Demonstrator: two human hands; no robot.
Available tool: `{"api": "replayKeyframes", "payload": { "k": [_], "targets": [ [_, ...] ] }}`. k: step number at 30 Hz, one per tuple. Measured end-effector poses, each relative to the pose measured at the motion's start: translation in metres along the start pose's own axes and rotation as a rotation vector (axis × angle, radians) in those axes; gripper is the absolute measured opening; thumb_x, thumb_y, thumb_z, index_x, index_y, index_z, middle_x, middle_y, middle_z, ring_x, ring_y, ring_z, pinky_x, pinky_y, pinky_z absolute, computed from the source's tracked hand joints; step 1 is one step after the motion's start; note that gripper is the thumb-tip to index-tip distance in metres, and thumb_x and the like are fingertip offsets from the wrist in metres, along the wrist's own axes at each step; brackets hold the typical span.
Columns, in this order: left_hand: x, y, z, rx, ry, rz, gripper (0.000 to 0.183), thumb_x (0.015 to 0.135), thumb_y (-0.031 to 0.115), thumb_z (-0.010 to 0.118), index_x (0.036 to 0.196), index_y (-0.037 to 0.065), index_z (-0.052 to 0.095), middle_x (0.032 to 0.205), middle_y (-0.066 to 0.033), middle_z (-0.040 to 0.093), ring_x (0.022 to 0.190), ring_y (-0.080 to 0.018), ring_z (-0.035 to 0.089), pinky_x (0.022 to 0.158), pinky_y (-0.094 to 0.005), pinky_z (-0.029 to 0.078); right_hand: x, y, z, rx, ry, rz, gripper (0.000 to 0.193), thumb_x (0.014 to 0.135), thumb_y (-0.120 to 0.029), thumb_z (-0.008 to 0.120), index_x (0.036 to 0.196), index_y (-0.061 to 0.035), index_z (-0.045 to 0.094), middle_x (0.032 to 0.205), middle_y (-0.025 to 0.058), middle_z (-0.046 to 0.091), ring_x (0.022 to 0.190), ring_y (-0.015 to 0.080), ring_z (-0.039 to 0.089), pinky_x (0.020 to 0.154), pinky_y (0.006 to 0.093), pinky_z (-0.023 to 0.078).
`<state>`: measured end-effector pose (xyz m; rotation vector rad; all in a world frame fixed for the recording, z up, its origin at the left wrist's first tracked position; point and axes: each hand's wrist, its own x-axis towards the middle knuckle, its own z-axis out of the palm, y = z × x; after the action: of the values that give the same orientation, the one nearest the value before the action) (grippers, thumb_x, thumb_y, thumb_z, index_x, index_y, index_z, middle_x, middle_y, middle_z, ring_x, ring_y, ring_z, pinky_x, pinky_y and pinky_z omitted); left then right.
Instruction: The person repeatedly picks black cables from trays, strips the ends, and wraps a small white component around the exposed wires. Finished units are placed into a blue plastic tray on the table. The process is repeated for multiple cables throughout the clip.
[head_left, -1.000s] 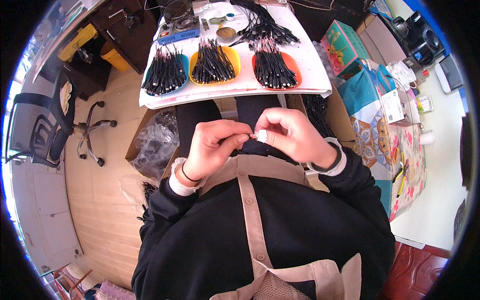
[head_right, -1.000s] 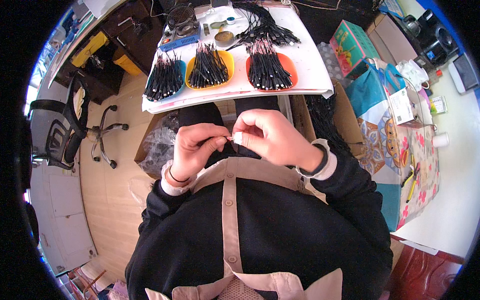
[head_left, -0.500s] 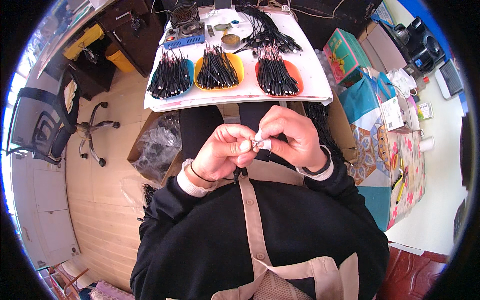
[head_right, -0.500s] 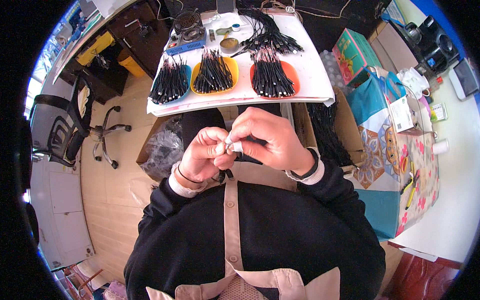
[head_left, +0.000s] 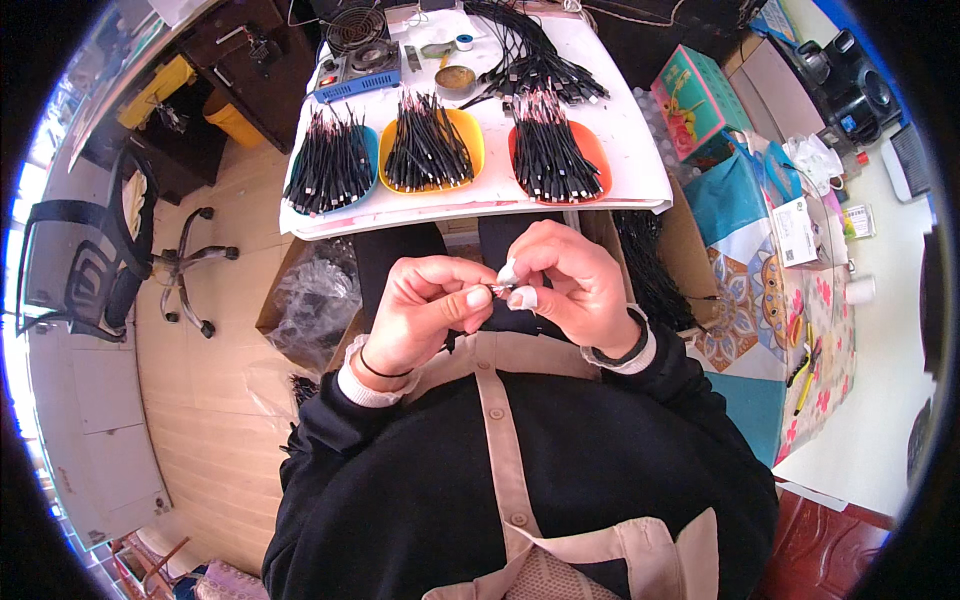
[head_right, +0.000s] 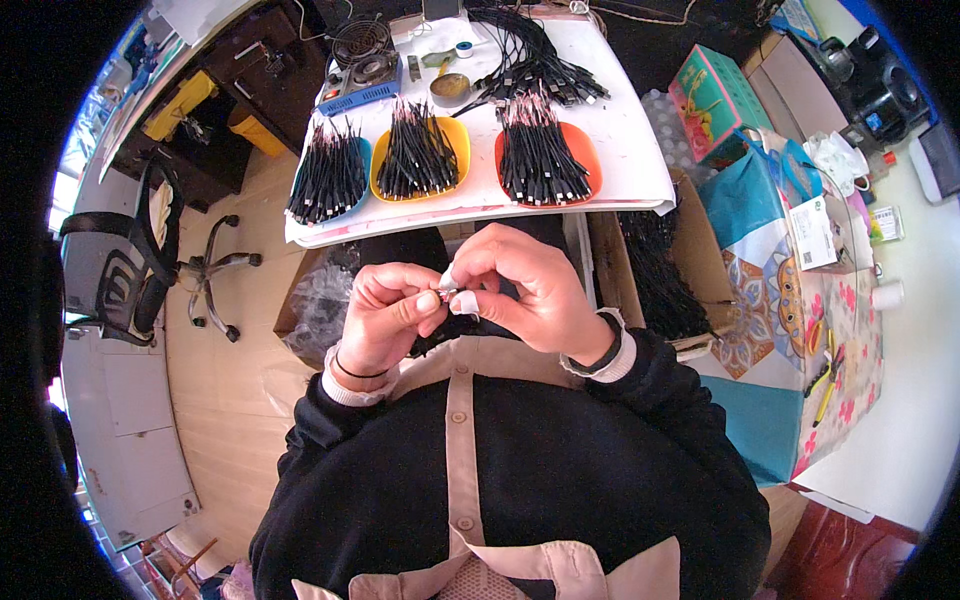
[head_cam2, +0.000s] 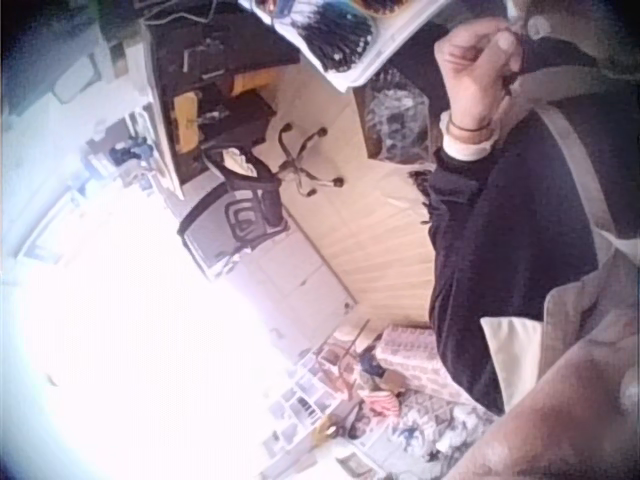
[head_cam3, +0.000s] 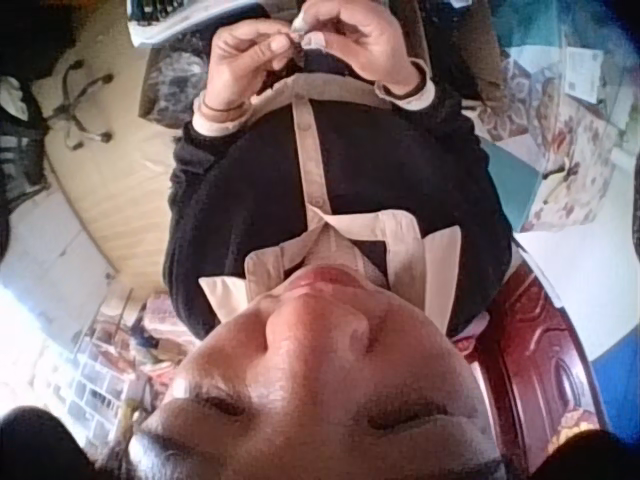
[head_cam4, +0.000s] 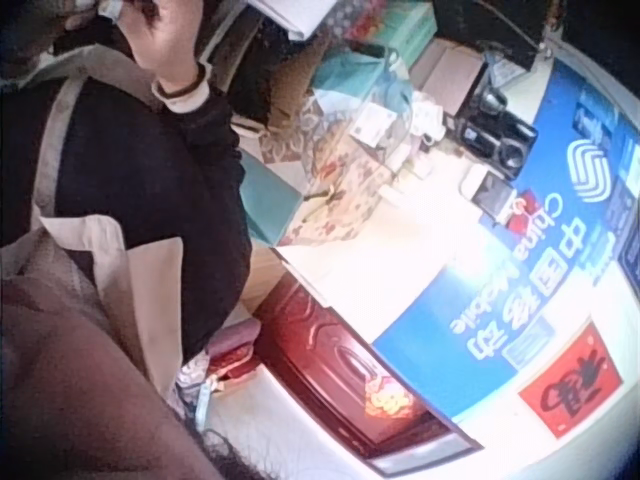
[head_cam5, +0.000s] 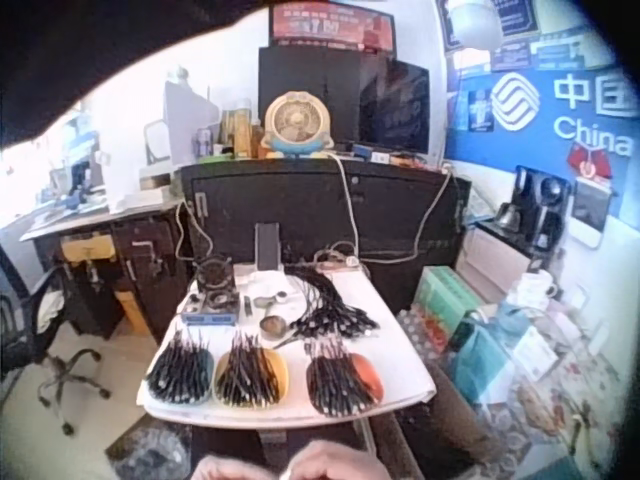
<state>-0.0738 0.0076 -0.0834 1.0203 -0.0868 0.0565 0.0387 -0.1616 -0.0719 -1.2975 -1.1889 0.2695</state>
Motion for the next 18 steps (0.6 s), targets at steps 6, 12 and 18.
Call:
{"api": "replayKeyframes", "payload": {
  "k": [6, 12, 18],
  "targets": [
    [0.029, 0.014, -0.002, 0.007, 0.054, -0.074, 0.013, 0.09, 0.003, 0.061, 0.099, -0.005, 0.067, 0.073, -0.0042, 0.061, 0.061, -0.0068, 0.049, 0.054, -0.0202, 0.037, 0.012, 0.019, 0.002, 0.333, 0.157, 0.153, 0.01, 0.091, -0.005, 0.061, 0.096, 0.0022, 0.056, 0.093, 0.0052, 0.053, 0.08, 0.0091, 0.052, 0.07, 0.022, 0.044],
    [0.087, 0.087, -0.006, 0.597, 0.225, 0.143, 0.012, 0.09, 0.001, 0.059, 0.099, -0.005, 0.065, 0.083, -0.0071, 0.066, 0.066, -0.0069, 0.058, 0.06, -0.0199, 0.045, 0.007, 0.055, -0.011, 0.126, 0.066, 0.197, 0.02, 0.096, -0.018, 0.055, 0.094, 0.0016, 0.06, 0.088, 0.0084, 0.06, 0.075, 0.0161, 0.058, 0.07, 0.0287, 0.048],
    [0.215, 0.095, -0.065, 1.488, 0.015, 0.242, 0.011, 0.087, 0.003, 0.061, 0.096, -0.004, 0.065, 0.079, -0.0119, 0.067, 0.07, -0.0151, 0.065, 0.065, -0.0259, 0.05, -0.022, 0.105, 0.012, 0.129, -0.239, 0.429, 0.012, 0.089, -0.011, 0.057, 0.093, -0.0003, 0.062, 0.085, 0.0111, 0.062, 0.074, 0.0249, 0.061, 0.067, 0.0332, 0.048]
  ]
}}
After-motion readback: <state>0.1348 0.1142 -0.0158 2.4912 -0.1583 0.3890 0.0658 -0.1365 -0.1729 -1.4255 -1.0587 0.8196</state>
